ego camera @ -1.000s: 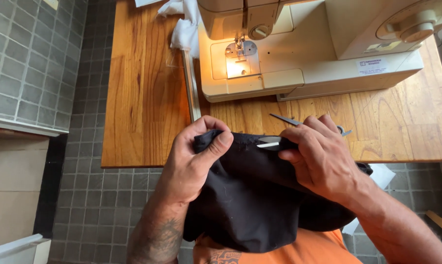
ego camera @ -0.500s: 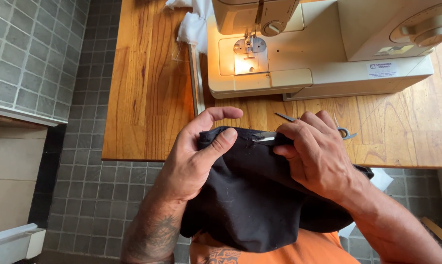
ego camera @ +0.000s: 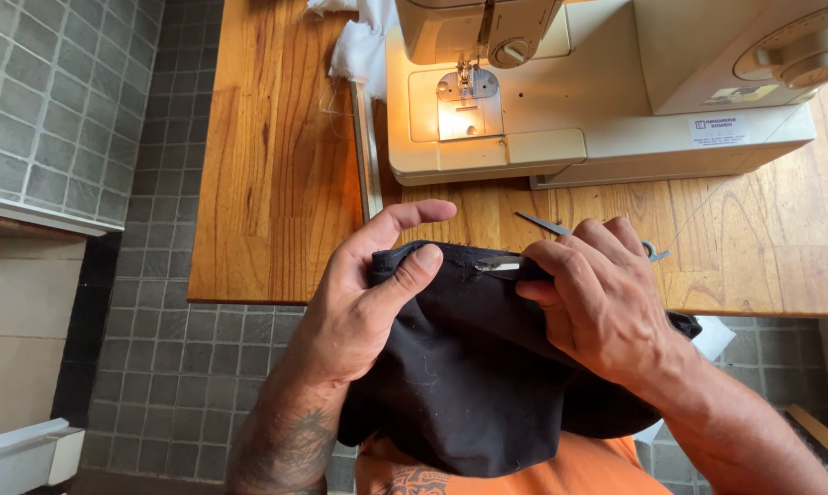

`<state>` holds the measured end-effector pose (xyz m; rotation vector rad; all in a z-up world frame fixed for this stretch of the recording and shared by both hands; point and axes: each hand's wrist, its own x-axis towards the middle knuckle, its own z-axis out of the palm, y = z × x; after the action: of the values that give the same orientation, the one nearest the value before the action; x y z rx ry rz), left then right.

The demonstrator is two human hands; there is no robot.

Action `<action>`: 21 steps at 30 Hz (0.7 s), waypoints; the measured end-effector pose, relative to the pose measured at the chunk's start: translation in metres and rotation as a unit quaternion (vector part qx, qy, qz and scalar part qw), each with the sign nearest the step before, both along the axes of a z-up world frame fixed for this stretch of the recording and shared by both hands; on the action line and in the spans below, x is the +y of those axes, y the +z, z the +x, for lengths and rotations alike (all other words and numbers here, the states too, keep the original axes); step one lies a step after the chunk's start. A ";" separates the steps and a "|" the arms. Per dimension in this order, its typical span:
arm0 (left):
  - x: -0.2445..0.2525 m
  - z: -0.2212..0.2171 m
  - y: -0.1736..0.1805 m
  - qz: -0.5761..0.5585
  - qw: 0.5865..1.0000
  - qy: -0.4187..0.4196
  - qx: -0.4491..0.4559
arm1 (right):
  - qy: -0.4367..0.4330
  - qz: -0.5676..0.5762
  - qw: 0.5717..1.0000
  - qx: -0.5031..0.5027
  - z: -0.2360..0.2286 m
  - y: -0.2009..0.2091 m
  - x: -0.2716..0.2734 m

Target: Using thread snips to carefully remove stitches and separate fabric pieces at a seam.

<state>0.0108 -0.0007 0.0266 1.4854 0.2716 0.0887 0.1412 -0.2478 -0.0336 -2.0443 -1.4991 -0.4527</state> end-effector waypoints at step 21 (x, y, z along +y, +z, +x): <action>0.003 -0.002 0.007 0.001 1.000 -0.013 -0.002 | -0.009 0.011 1.000 -0.009 0.001 -0.008 0.001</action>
<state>0.0091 0.0019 0.0336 1.4891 0.2489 0.0718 0.1420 -0.2468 -0.0413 -2.0435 -1.4812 -0.4950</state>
